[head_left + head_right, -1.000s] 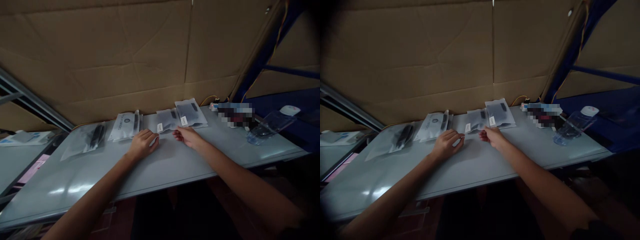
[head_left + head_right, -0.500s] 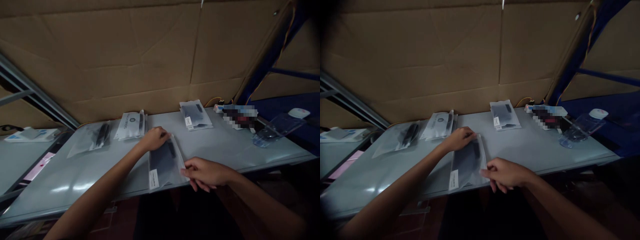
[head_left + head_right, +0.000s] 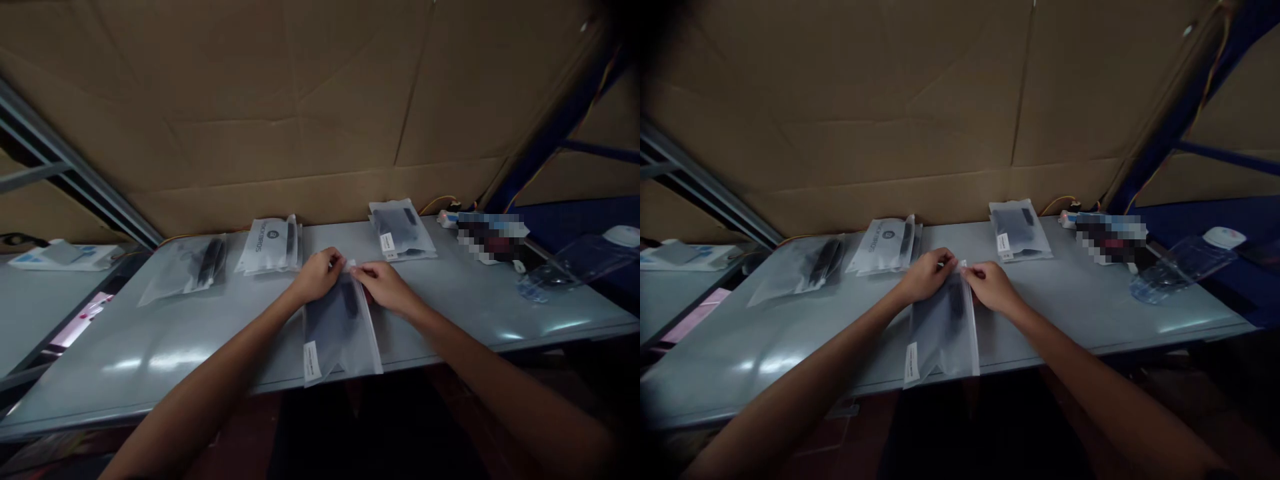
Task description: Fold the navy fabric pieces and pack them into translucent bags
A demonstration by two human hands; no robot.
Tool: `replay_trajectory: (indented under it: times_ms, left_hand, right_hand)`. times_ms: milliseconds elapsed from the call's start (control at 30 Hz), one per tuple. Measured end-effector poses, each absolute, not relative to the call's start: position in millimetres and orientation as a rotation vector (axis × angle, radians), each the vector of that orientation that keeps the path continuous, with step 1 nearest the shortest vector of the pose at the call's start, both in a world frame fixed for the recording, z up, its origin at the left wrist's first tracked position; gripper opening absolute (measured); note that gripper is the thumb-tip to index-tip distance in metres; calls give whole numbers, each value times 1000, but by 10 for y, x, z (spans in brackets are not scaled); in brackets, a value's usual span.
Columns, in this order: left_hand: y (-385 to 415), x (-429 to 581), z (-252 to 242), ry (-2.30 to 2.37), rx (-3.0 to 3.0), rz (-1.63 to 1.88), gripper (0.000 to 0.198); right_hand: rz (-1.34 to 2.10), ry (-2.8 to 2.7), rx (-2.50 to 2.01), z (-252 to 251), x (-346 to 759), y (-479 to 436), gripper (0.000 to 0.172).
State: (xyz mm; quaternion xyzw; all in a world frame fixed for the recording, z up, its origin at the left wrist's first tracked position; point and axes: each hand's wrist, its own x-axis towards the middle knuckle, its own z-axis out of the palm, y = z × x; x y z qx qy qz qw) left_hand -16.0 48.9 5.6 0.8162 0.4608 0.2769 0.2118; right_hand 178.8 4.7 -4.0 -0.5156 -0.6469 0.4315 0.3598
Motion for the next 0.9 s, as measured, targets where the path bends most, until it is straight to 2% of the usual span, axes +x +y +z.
replay_trajectory:
  times_ms: [133, 300, 467, 567, 667, 733, 800, 900]
  left_hand:
    - [579, -236, 64, 1377, 2227, 856, 22]
    - [661, -307, 54, 1458, 2152, 897, 22]
    - [573, -247, 59, 1403, 2149, 899, 23]
    - [515, -209, 47, 1369, 2172, 916, 25]
    - [504, -200, 20, 1345, 2184, 932, 23]
    - [506, -199, 8, 1310, 2192, 935, 23]
    - [498, -192, 5, 1268, 2202, 935, 23]
    - [458, -170, 18, 1195, 2229, 907, 23]
  right_hand:
    - [1076, -1755, -1394, -2, 1891, -668, 46]
    - [1193, -1780, -1525, 1, 2032, -1323, 42]
    - [592, -1564, -1468, 60, 2117, -856, 35]
    - [310, -1551, -1394, 159, 2164, -480, 27]
    - [109, -1614, -1303, 289, 2254, -278, 26]
    - [212, -1817, -1263, 383, 2316, -206, 26]
    - [497, -2042, -1252, 466, 2346, -147, 25]
    - [957, -2162, -1277, 516, 2283, -66, 14]
